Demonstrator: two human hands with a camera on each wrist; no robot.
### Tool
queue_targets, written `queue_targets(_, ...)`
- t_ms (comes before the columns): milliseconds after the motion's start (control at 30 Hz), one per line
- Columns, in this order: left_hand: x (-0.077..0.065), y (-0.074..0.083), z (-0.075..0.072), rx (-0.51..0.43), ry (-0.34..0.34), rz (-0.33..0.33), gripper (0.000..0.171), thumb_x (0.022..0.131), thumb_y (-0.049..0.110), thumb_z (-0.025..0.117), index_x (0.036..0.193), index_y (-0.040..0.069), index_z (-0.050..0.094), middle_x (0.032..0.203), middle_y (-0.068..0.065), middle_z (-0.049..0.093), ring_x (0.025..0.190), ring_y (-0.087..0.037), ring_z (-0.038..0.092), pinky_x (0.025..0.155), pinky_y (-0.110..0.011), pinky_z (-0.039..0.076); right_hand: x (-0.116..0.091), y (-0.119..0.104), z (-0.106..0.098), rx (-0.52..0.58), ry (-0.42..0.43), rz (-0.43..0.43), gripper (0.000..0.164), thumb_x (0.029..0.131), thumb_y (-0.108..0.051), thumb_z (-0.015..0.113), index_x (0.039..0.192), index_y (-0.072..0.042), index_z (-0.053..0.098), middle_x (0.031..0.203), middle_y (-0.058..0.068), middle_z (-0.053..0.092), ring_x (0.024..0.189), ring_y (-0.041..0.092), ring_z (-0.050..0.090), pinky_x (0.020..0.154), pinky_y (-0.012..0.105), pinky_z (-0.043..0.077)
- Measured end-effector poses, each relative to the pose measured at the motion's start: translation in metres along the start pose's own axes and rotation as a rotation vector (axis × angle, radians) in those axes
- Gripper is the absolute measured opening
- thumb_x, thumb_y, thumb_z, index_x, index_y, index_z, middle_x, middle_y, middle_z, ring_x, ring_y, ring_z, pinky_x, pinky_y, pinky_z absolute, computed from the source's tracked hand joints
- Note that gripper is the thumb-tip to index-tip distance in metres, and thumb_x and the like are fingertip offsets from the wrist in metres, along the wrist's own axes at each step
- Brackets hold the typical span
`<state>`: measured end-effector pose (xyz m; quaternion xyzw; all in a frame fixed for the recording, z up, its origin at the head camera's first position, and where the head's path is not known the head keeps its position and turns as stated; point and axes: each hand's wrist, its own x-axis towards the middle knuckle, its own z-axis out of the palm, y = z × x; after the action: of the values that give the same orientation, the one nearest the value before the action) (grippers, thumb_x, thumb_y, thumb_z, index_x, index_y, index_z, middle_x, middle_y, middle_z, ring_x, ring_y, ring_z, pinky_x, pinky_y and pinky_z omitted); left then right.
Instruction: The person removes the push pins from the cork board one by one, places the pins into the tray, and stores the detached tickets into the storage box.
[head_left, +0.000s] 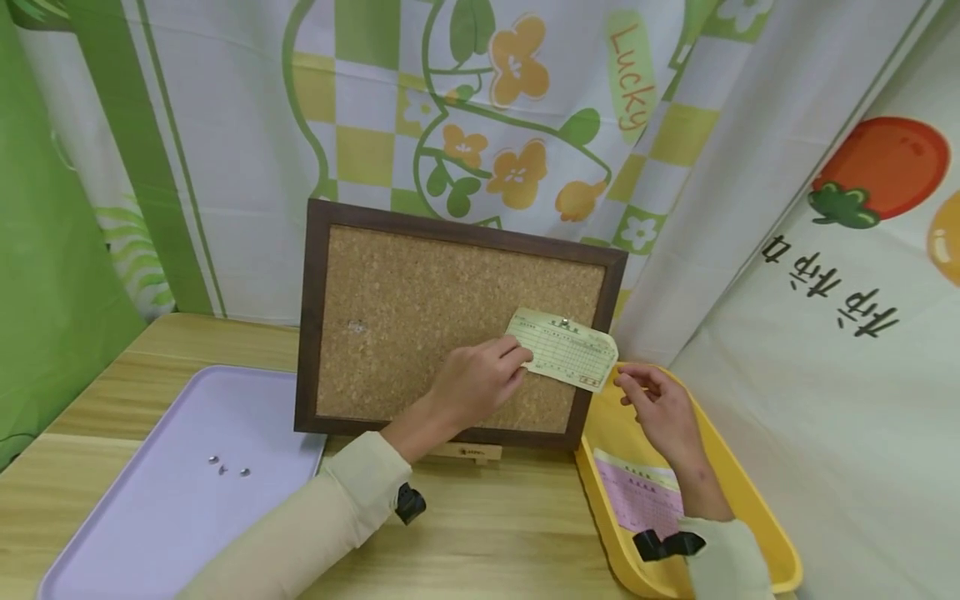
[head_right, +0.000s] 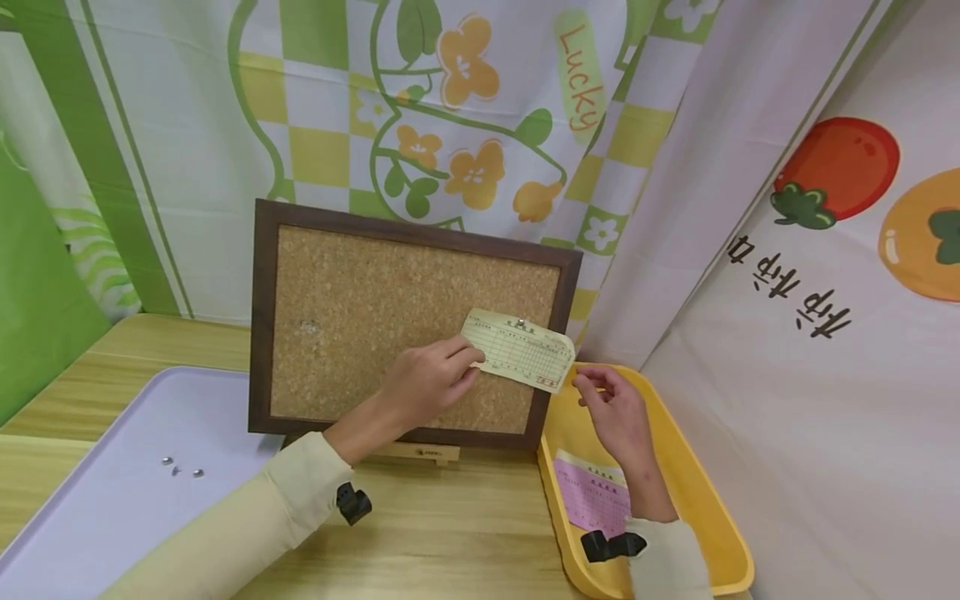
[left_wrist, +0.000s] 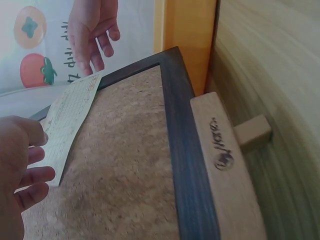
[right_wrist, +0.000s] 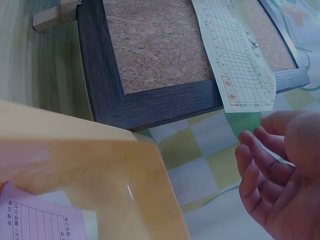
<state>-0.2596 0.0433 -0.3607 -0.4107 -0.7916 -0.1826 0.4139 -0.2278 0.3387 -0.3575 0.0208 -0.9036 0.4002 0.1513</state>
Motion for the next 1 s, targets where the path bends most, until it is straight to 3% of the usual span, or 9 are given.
queue_targets(133,0.009,0.003,0.004,-0.008,-0.006,-0.016,0.009,0.094,0.009,0.072,0.103,0.010,0.076,0.096,-0.001,0.069,0.069,-0.008,0.063,0.047,-0.019,0.042,0.005,-0.001,0.003,0.031,0.003,0.007,0.035,0.106,-0.030,0.060,0.128,-0.003,0.065,0.114,0.017,0.070,0.092,0.026,0.066,0.065,0.031,0.053)
queue_targets(367,0.026,0.009,0.012,-0.025,-0.010,-0.091,0.013,0.096,0.010,0.072,0.108,0.009,0.075,0.097,-0.001,0.068,0.069,-0.008,0.063,0.048,-0.020,0.042,0.011,-0.004,0.005,0.101,0.020,0.008,0.043,0.105,-0.036,0.061,0.130,-0.001,0.064,0.114,0.016,0.070,0.085,0.008,0.064,0.067,0.026,0.052)
queue_targets(467,0.031,0.010,0.015,-0.012,-0.027,-0.109,0.014,0.096,0.012,0.072,0.110,0.010,0.075,0.098,-0.001,0.069,0.068,-0.008,0.063,0.047,-0.020,0.042,0.011,-0.005,0.006,0.117,0.025,0.009,0.042,0.105,-0.034,0.062,0.130,0.000,0.064,0.114,0.017,0.070,0.084,0.006,0.064,0.068,0.025,0.052)
queue_targets(800,0.047,0.014,0.025,-0.032,-0.032,-0.179,0.019,0.096,0.016,0.072,0.114,0.011,0.074,0.103,0.000,0.069,0.066,-0.009,0.062,0.048,-0.022,0.045,0.010,-0.006,0.005,0.159,0.017,0.021,0.036,0.105,-0.027,0.062,0.126,0.002,0.063,0.112,0.024,0.068,0.083,0.011,0.065,0.068,0.027,0.053)
queue_targets(1000,0.049,0.015,0.027,-0.052,-0.016,-0.227,0.020,0.098,0.016,0.070,0.117,0.011,0.074,0.097,0.000,0.067,0.055,-0.007,0.051,0.044,-0.020,0.037,0.005,-0.012,0.004,0.246,0.018,0.023,0.034,0.103,-0.023,0.065,0.125,0.002,0.063,0.091,0.007,0.070,0.076,0.018,0.066,0.063,0.027,0.052)
